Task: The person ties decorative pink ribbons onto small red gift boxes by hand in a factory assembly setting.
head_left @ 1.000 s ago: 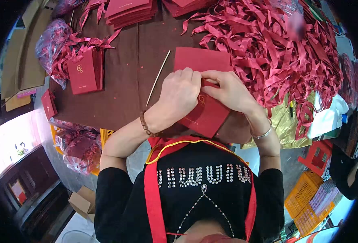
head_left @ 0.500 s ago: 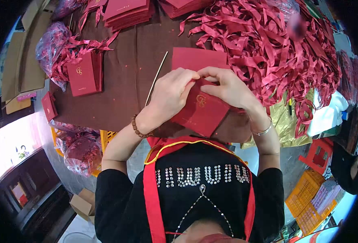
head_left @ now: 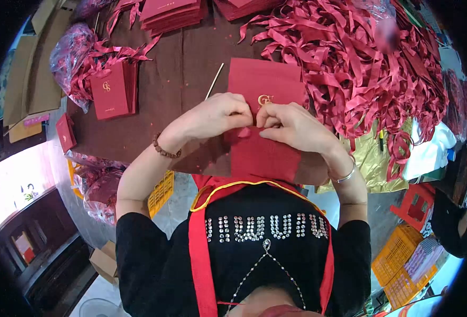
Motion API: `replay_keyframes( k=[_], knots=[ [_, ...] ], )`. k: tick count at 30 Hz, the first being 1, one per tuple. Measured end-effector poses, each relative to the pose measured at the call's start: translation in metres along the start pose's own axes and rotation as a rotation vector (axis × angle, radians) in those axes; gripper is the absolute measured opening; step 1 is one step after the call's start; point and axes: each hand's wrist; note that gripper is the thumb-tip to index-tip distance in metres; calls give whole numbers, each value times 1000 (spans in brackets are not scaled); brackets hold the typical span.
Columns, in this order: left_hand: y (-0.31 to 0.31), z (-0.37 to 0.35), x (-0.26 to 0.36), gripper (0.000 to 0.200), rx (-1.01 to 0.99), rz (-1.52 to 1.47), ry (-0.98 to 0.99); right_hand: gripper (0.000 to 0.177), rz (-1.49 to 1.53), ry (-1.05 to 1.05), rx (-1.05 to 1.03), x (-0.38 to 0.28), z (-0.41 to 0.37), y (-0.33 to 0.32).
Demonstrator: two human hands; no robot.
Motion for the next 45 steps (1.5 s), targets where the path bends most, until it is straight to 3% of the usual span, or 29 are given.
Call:
replay_keyframes(
  k=[7, 9, 12, 16, 21, 23, 27, 28, 29, 31, 33, 39, 42, 45],
  knots=[
    [-3, 3, -5, 15, -178, 32, 177, 16, -22, -73, 39, -2, -17, 15],
    [-12, 11, 7, 17, -457, 8, 21, 16, -62, -165, 113, -5, -22, 20],
    [-15, 17, 10, 23, -478, 86, 165, 15, -153, -224, 154, -10, -26, 26],
    [-10, 22, 15, 19, -545, 79, 206, 15, -255, -274, 207, -18, -33, 30],
    [-4, 24, 19, 15, -550, 56, 175, 15, -142, -152, 195, -18, -37, 29],
    [5, 19, 14, 13, -422, -87, 74, 15, -149, -148, 171, -15, -36, 27],
    [15, 18, 3, 16, -318, -134, 109, 18, -143, -95, 67, -13, -30, 22],
    [15, 18, 5, 16, -307, -171, 4, 18, -144, -98, 65, -11, -29, 20],
    [15, 18, 7, 16, -295, -209, -101, 19, -157, -132, -2, -9, -27, 19],
    [10, 22, 5, 16, -214, -221, -63, 21, -164, -153, -134, -11, -26, 20],
    [2, 25, 4, 14, -103, -187, 73, 21, -145, -182, -87, -7, -21, 27],
    [-15, 23, -12, 13, 171, -384, 4, 22, 48, -124, 31, -6, -17, 14],
    [-16, 22, -12, 13, 309, -434, -22, 23, -59, -174, 12, -13, -16, 7],
    [-17, 23, -10, 14, 466, -497, -5, 23, 20, -118, 21, -16, -13, 7]
  ],
)
Point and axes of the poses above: each hand's wrist, its own z-axis towards the middle knuckle, its own y-axis out of the palm, x = y × z, and after that the axes turned 2 degrees about y, right-handed
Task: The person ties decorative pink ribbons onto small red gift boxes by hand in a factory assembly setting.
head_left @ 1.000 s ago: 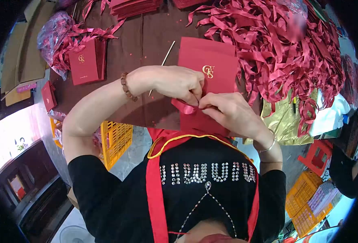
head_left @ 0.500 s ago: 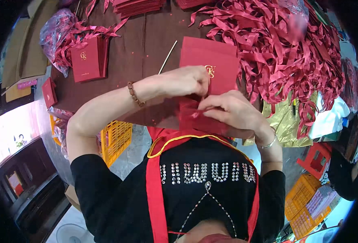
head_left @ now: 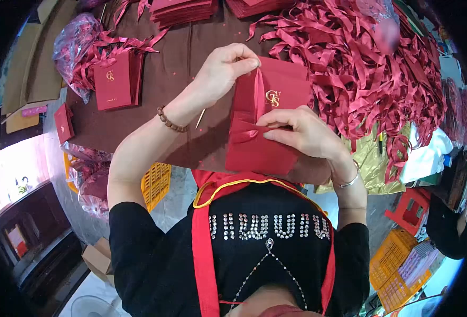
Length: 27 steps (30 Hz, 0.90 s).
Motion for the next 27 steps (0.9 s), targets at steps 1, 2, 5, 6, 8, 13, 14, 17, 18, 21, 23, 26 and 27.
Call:
replay_keyframes(
  k=[1, 2, 5, 6, 8, 13, 14, 17, 18, 21, 23, 26, 27],
  knots=[
    [1, 2, 1, 14, 5, -1, 1, 23, 27, 9, 4, -2, 2, 0],
    [1, 5, 1, 13, 73, -96, 2, 23, 25, 8, 1, -3, 3, 0],
    [-1, 7, 0, 16, 113, -165, 37, 23, -29, -59, -3, -8, 5, -3],
    [1, 5, 1, 20, 104, -189, -4, 23, 56, -13, 28, -9, 5, -5],
    [7, -4, -3, 35, 99, -232, -121, 23, 217, 71, 73, -10, 5, -10],
    [9, -41, 9, 48, -3, -257, -233, 26, 216, 73, 191, -3, 17, -31],
    [1, -48, 8, 52, -136, -228, -205, 26, 216, 108, 144, -2, 21, -32],
    [-19, -70, -6, 56, -223, -116, -273, 25, 208, 117, 79, 6, 26, -28],
    [-27, -78, -2, 57, -305, -83, -354, 24, 256, 128, 49, 13, 27, -25],
    [-38, -101, 10, 65, -299, -92, -442, 23, 291, 134, 14, 26, 30, -20],
    [-57, -116, 10, 67, -300, -104, -492, 24, 186, 192, 63, 28, 28, -19],
    [-77, -141, -8, 47, -171, -189, -351, 24, 97, 157, 111, 34, 28, -17],
    [-82, -146, -10, 39, -80, -242, -330, 24, 96, 156, 108, 32, 29, -17]
  ],
)
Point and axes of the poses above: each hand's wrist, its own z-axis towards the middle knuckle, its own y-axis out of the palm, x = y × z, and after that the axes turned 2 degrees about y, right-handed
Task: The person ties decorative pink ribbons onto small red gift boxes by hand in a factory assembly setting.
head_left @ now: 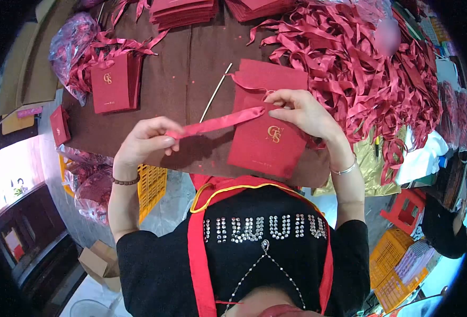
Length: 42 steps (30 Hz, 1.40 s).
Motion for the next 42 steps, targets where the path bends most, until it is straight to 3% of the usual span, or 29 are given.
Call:
replay_keyframes(
  k=[2, 5, 8, 10, 12, 14, 15, 18, 20, 22, 24, 25, 30, 34, 36, 37, 42],
  knots=[
    [-3, -3, -2, 32, -56, -149, 89, 26, -33, 76, -17, -6, 0, 1],
    [21, 7, 10, 39, -123, -545, 366, 26, -34, 17, -15, 6, 7, 4],
    [33, 26, 14, 36, 15, -458, 440, 26, -45, -7, 31, -1, 5, 10],
    [48, 43, 25, 27, -66, -585, 377, 30, -41, -4, 33, -5, 0, 13],
    [61, 62, 33, 13, 119, 431, 448, 35, 39, 11, -1, 1, -4, 17],
    [79, 82, 26, 9, 185, 922, 766, 36, 32, 1, -25, 2, -8, 18],
    [86, 89, 25, 11, 114, 1000, 831, 34, 48, 20, -27, 1, -10, 20],
    [107, 90, 14, 12, -97, 1107, 563, 33, 94, 21, -21, 2, -14, 26],
    [113, 90, 4, 11, -76, 1165, 566, 35, -69, -84, 92, 2, -19, 31],
    [114, 88, -2, 10, -10, 1138, 611, 34, -1, -87, 163, 4, -27, 38],
    [110, 85, -7, 10, -8, 1083, 622, 29, -655, -358, 409, 3, -38, 36],
    [109, 83, -13, 10, 3, 1007, 612, 23, -633, -342, 427, 10, -42, 37],
    [103, 74, -23, 10, 20, 807, 545, 25, -602, -292, 404, 14, -62, 47],
    [98, 77, -14, 13, 2, 602, 458, 27, -409, -257, 369, 14, -63, 37],
    [99, 79, -6, 12, 13, 602, 452, 28, -314, -247, 316, 14, -62, 30],
    [99, 81, -5, 13, 21, 584, 456, 28, -275, -144, 290, 10, -64, 27],
    [101, 83, -14, 15, 48, 510, 391, 27, -228, -128, 252, 12, -68, 26]
  ],
)
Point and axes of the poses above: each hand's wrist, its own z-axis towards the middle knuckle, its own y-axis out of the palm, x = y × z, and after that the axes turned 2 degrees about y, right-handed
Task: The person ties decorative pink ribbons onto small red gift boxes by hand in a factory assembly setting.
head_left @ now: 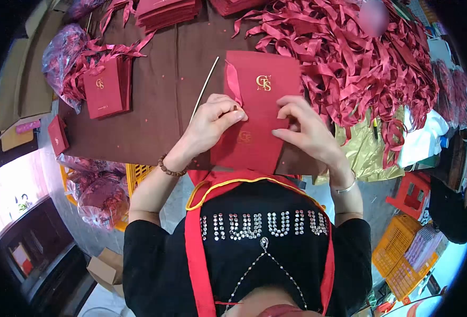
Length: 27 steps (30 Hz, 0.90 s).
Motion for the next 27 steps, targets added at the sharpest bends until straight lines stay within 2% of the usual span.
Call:
replay_keyframes(
  k=[1, 2, 3, 4, 7, 9, 12, 14, 15, 17, 18, 20, 21, 22, 24, 25, 27],
  knots=[
    [1, -1, -2, 15, -3, -2, 1, 27, 49, 15, -41, 0, -1, 0],
    [2, -3, -4, 15, 25, -110, -95, 27, 49, 17, -39, 0, -2, 1],
    [3, -4, -5, 15, 53, -218, -191, 26, 28, 44, -125, 1, -3, 2],
    [2, -4, -4, 15, 51, -218, -192, 25, 6, 69, -212, 2, -3, 3],
    [3, -4, -4, 18, 61, 15, -1, 25, 102, 115, -171, 4, -4, 7],
    [2, -4, -5, 18, 47, -47, -59, 25, 138, 154, -187, 8, -3, 9],
    [0, -4, -7, 18, -4, -134, -128, 24, 185, 106, -222, 17, -5, 13],
    [2, -3, 0, 16, 167, 0, 56, 23, 429, 345, -260, 18, -5, 12],
    [1, -3, 3, 16, 165, -3, 58, 23, 427, 346, -257, 17, -4, 9],
    [-4, -4, 10, 22, 337, 40, 134, 23, 468, 344, -232, 15, -1, 2],
    [-5, -6, 21, 22, 337, 41, 133, 23, 469, 344, -232, 16, 2, 0],
    [-5, -11, 43, 32, 339, 51, 4, 24, 597, 380, -246, 17, 9, -4],
    [2, -12, 36, 40, 332, -32, 109, 23, 695, 391, -261, 16, 11, -4],
    [9, -17, 34, 30, 334, -41, 88, 23, 695, 394, -260, 14, 11, -4],
    [9, -17, 31, 22, 199, 362, 302, 23, 754, 436, -285, 13, 10, -2],
    [14, -15, 32, 17, 204, 375, 354, 23, 759, 439, -284, 13, 9, 0],
    [21, -16, 27, 18, 167, 428, 363, 23, 770, 411, -292, 13, 7, 2]
  ],
)
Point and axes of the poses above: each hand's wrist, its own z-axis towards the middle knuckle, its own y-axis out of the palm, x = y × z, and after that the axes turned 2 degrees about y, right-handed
